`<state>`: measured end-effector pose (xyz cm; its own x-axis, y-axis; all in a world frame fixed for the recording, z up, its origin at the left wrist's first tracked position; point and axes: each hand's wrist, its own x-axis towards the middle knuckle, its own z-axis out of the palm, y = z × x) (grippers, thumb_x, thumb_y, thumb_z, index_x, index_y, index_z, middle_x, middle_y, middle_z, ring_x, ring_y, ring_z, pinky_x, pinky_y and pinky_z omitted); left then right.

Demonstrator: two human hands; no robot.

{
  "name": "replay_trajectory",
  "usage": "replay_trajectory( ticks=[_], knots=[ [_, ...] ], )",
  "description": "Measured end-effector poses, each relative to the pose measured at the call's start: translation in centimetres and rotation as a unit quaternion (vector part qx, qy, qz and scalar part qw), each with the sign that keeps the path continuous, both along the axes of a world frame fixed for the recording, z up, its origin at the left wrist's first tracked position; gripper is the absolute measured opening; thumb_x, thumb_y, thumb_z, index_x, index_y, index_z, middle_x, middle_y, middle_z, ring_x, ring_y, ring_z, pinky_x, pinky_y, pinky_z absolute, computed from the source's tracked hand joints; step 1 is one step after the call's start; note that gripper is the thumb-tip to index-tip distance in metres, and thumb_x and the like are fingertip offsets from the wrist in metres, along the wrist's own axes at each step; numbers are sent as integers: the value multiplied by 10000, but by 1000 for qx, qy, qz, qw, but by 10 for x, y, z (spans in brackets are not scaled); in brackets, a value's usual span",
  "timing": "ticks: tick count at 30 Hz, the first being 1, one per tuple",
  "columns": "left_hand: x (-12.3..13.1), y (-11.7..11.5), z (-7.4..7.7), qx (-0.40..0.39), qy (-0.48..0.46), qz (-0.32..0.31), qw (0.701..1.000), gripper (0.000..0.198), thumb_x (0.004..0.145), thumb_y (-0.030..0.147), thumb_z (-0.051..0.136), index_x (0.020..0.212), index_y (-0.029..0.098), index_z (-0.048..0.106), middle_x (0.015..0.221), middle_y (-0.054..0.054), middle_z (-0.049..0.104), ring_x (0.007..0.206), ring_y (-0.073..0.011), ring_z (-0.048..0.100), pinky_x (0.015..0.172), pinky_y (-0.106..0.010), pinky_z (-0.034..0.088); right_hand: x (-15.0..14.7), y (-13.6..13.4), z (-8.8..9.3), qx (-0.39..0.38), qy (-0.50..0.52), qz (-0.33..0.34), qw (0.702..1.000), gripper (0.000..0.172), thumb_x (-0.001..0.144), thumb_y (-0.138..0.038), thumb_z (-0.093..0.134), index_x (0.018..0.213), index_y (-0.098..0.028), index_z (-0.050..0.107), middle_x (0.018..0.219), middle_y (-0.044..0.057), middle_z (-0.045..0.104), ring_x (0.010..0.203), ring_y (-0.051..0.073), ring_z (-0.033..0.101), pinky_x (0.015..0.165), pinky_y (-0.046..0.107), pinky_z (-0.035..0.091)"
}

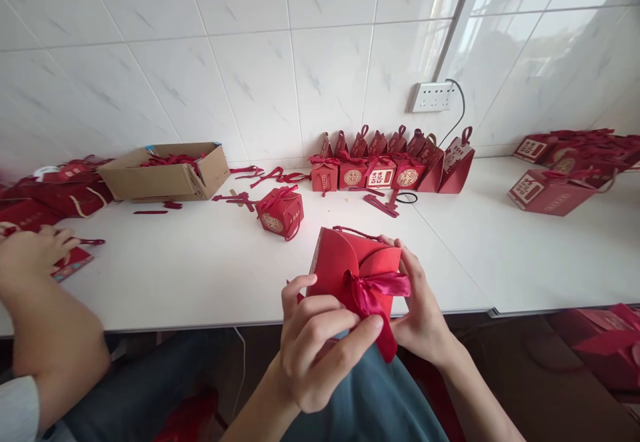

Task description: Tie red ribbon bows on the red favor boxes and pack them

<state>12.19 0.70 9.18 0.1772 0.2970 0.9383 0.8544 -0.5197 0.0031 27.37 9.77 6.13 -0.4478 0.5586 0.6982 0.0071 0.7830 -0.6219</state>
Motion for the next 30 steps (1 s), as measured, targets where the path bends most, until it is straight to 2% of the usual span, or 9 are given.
replay_trajectory(
  ticks=[4, 8, 11, 13, 17, 21, 25, 28, 30],
  knots=[
    [1, 4, 3, -46, -212, -3, 976, 234, 809, 59, 551, 992, 191, 612, 785, -10, 596, 723, -119, 588, 751, -297, 513, 4, 0, -1, -2, -11, -8, 1000, 989, 727, -294, 758, 1473, -340, 111, 1438, 115, 347, 1348, 320, 329, 1027, 494, 439],
    [-7, 19, 1, -221, -476, -11, 851, 134, 809, 196, 562, 933, 190, 612, 708, 10, 583, 626, -102, 568, 569, -202, 465, 12, 0, -3, 4, -56, -29, 998, 957, 751, -267, 731, 1473, -352, 108, 1449, 113, 319, 1343, 310, 331, 1028, 497, 438],
    [-18, 36, -8, -321, -544, -58, 773, 148, 757, 258, 549, 861, 174, 613, 592, 41, 491, 526, -92, 498, 499, -196, 409, 25, 2, -5, -2, -87, -63, 994, 947, 761, -261, 717, 1474, -349, 99, 1456, 123, 295, 1344, 312, 328, 1028, 515, 431],
    [-23, 47, -18, -355, -555, -67, 750, 157, 734, 268, 529, 833, 171, 603, 547, 57, 437, 506, -94, 471, 506, -204, 400, 37, 4, -4, 1, -92, -88, 992, 952, 758, -269, 719, 1475, -344, 96, 1458, 130, 291, 1344, 315, 329, 1019, 513, 440],
    [-19, 71, -39, -426, -476, -62, 767, 183, 749, 315, 502, 816, 175, 598, 537, 53, 450, 496, -110, 448, 492, -224, 376, 70, 7, 0, 16, -96, -150, 984, 925, 747, -248, 723, 1467, -340, 148, 1457, 126, 303, 1337, 316, 342, 1020, 507, 431],
    [7, 96, -59, -484, -292, -76, 821, 228, 803, 340, 449, 854, 189, 613, 720, -11, 625, 673, -163, 592, 648, -290, 477, 102, 1, 1, -94, 32, -201, 975, 934, 670, -316, 776, 1432, -325, 235, 1423, 117, 361, 1303, 319, 393, 976, 489, 464],
    [29, 116, -74, -463, -250, -102, 844, 288, 812, 369, 434, 958, 184, 600, 950, -75, 661, 921, -219, 622, 866, -397, 477, 116, -12, -5, -269, 232, -178, 918, 742, 597, -575, 748, 1239, -305, 492, 1174, 100, 605, 1125, 338, 560, 945, 541, 467],
    [29, 122, -80, -453, -246, -112, 849, 298, 791, 397, 456, 941, 186, 603, 991, -97, 661, 966, -251, 615, 884, -431, 476, 118, -24, -7, -356, 345, -128, 859, 644, 594, -708, 643, 1104, -320, 590, 1058, 75, 672, 1083, 340, 587, 985, 555, 428],
    [25, 123, -82, -454, -235, -114, 852, 276, 778, 404, 466, 881, 198, 617, 951, -88, 676, 942, -261, 621, 864, -429, 487, 116, -32, -4, -373, 371, -96, 845, 663, 636, -738, 565, 1149, -318, 578, 1091, 67, 667, 1104, 325, 578, 1033, 554, 379]
  ],
)
